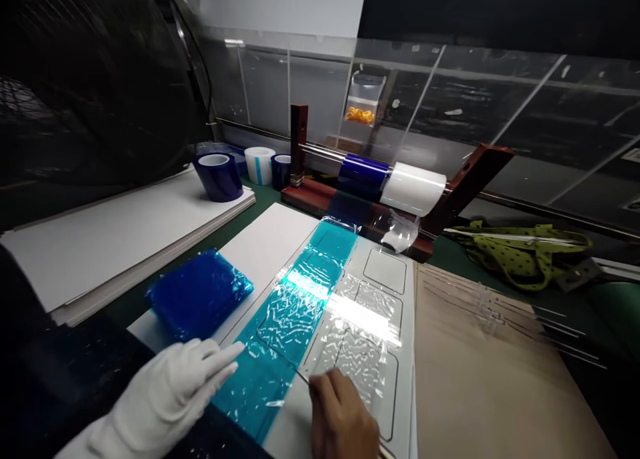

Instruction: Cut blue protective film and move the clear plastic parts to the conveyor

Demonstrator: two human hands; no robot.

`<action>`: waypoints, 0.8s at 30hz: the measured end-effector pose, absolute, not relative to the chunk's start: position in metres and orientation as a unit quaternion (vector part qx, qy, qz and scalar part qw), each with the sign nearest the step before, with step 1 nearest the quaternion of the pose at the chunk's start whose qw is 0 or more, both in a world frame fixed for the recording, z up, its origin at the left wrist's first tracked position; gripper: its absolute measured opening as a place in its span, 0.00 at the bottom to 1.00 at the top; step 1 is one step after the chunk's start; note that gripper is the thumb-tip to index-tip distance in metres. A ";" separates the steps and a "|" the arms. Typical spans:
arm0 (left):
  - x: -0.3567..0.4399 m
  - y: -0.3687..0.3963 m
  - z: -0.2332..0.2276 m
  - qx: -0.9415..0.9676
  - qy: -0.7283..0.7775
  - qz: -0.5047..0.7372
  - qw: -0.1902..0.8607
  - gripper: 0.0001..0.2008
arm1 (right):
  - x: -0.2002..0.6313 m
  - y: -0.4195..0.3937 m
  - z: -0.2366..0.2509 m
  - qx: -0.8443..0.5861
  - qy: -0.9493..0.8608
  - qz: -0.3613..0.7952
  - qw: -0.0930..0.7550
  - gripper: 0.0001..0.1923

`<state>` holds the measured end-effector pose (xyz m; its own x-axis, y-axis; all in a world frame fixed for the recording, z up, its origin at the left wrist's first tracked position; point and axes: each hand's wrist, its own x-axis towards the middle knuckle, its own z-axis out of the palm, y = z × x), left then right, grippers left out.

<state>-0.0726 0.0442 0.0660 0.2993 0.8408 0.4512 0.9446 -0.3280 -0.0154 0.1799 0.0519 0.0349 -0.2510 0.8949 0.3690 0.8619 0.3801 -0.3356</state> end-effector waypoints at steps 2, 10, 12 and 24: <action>-0.078 0.028 0.034 -0.774 -0.600 -0.142 0.145 0.12 | 0.151 0.063 0.038 -0.536 -0.815 0.019 0.220 0.18; -0.076 0.023 0.021 -0.703 -0.696 -0.127 0.071 0.11 | 0.077 0.100 0.043 -0.506 -0.855 -0.003 0.117 0.13; -0.075 0.024 0.024 -0.698 -0.699 -0.136 0.070 0.12 | 0.066 0.105 0.041 -0.500 -0.860 -0.001 0.099 0.13; -0.114 -0.014 0.004 -0.430 -0.827 -0.182 -0.313 0.25 | 0.147 0.070 0.049 -0.529 -0.848 0.005 0.005 0.13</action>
